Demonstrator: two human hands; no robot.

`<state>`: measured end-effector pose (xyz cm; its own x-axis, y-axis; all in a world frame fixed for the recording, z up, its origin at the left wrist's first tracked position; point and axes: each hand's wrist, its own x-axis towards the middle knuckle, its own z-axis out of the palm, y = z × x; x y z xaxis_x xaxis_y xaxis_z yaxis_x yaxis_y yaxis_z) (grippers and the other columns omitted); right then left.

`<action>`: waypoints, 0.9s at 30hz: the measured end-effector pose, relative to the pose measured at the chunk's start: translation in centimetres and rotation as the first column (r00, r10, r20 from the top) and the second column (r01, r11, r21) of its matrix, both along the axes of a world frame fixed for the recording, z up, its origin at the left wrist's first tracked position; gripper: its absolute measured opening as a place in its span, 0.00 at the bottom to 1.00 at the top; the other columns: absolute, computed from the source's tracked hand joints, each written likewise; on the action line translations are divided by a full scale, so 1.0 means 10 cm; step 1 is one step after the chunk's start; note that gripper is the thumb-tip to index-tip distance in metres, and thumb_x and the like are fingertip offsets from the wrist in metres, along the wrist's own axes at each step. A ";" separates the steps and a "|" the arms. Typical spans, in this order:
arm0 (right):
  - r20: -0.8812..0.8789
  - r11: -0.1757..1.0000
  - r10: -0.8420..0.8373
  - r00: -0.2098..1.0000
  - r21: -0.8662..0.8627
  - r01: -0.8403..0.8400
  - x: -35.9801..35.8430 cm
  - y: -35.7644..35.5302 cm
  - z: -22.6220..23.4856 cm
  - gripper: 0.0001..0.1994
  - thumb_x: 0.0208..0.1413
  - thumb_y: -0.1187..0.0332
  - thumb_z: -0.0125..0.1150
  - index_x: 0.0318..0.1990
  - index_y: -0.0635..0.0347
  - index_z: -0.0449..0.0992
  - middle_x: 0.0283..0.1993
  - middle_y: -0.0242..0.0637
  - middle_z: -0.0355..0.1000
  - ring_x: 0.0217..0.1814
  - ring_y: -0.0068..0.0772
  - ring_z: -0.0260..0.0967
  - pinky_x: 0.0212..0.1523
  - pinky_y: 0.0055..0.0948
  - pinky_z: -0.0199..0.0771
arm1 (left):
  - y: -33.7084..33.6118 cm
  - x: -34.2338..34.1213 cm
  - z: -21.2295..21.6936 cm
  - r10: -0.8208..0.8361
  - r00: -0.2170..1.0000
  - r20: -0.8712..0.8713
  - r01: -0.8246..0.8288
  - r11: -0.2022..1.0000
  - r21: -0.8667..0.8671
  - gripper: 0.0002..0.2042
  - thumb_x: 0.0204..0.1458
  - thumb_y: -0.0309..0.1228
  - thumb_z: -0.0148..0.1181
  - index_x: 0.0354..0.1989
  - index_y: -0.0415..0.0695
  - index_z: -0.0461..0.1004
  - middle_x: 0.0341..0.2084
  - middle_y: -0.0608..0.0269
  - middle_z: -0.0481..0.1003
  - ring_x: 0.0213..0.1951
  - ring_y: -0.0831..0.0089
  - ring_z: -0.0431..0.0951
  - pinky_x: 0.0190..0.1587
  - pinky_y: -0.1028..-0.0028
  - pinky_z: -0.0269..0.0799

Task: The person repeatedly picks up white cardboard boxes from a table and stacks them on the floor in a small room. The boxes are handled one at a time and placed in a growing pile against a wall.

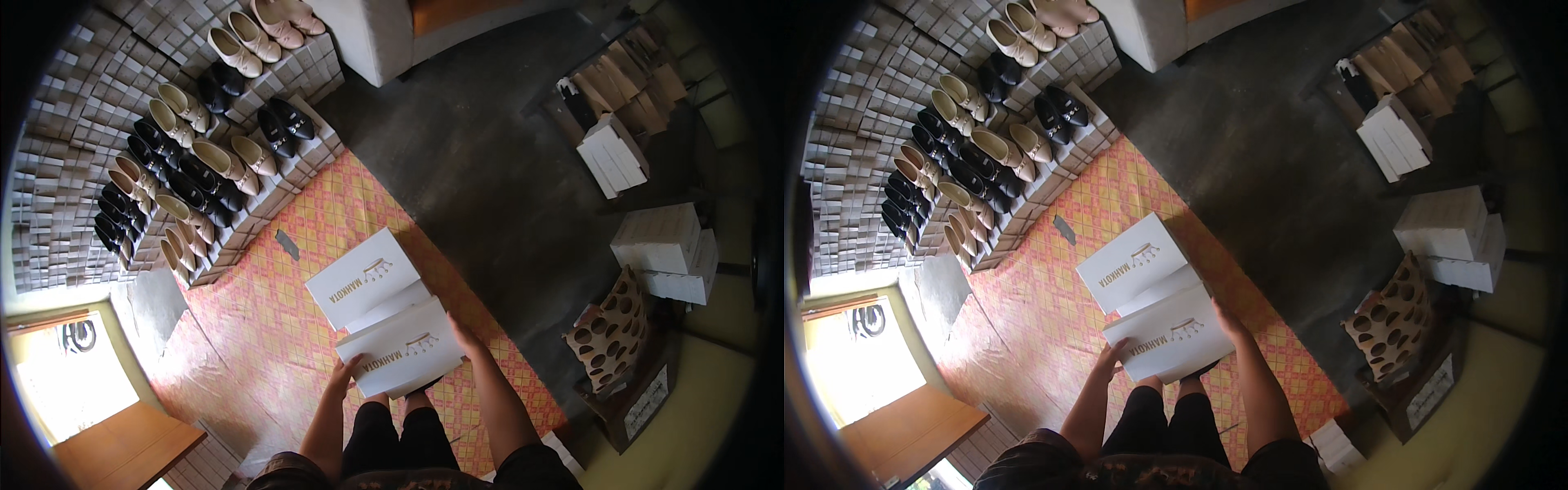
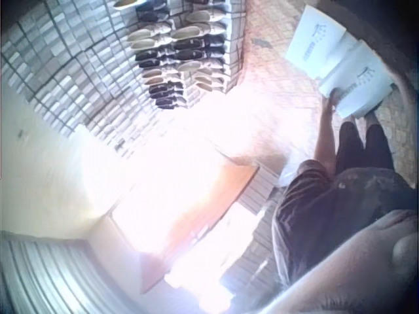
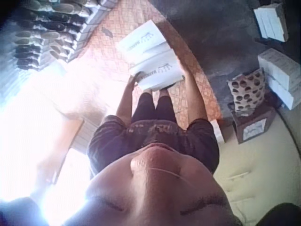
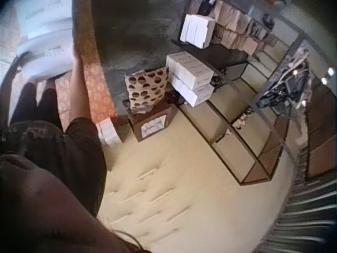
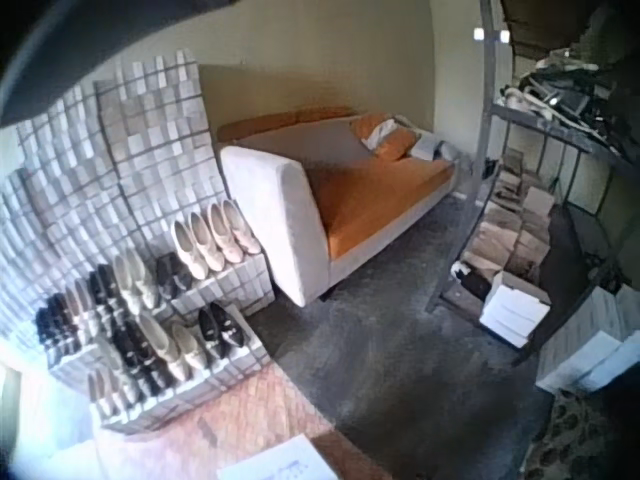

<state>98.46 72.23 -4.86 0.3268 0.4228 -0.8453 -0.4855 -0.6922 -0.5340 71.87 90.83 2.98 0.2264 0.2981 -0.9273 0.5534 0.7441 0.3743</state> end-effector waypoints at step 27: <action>0.290 0.703 -0.705 0.648 0.412 0.580 -0.84 -1.97 4.98 0.26 0.55 0.48 0.49 0.38 0.69 0.72 0.28 0.36 0.71 0.24 0.23 0.68 0.23 0.21 0.66 | -0.37 0.98 4.38 -0.208 0.295 0.933 0.130 0.976 0.176 0.41 0.40 0.59 0.52 0.62 0.53 0.47 0.56 0.52 0.59 0.56 0.55 0.60 0.52 0.54 0.59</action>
<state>90.02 52.49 44.97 0.8743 0.1500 -0.4616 -0.4525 -0.0919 -0.8870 81.67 87.10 46.74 0.9834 0.1793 -0.0285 -0.0940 0.6372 0.7650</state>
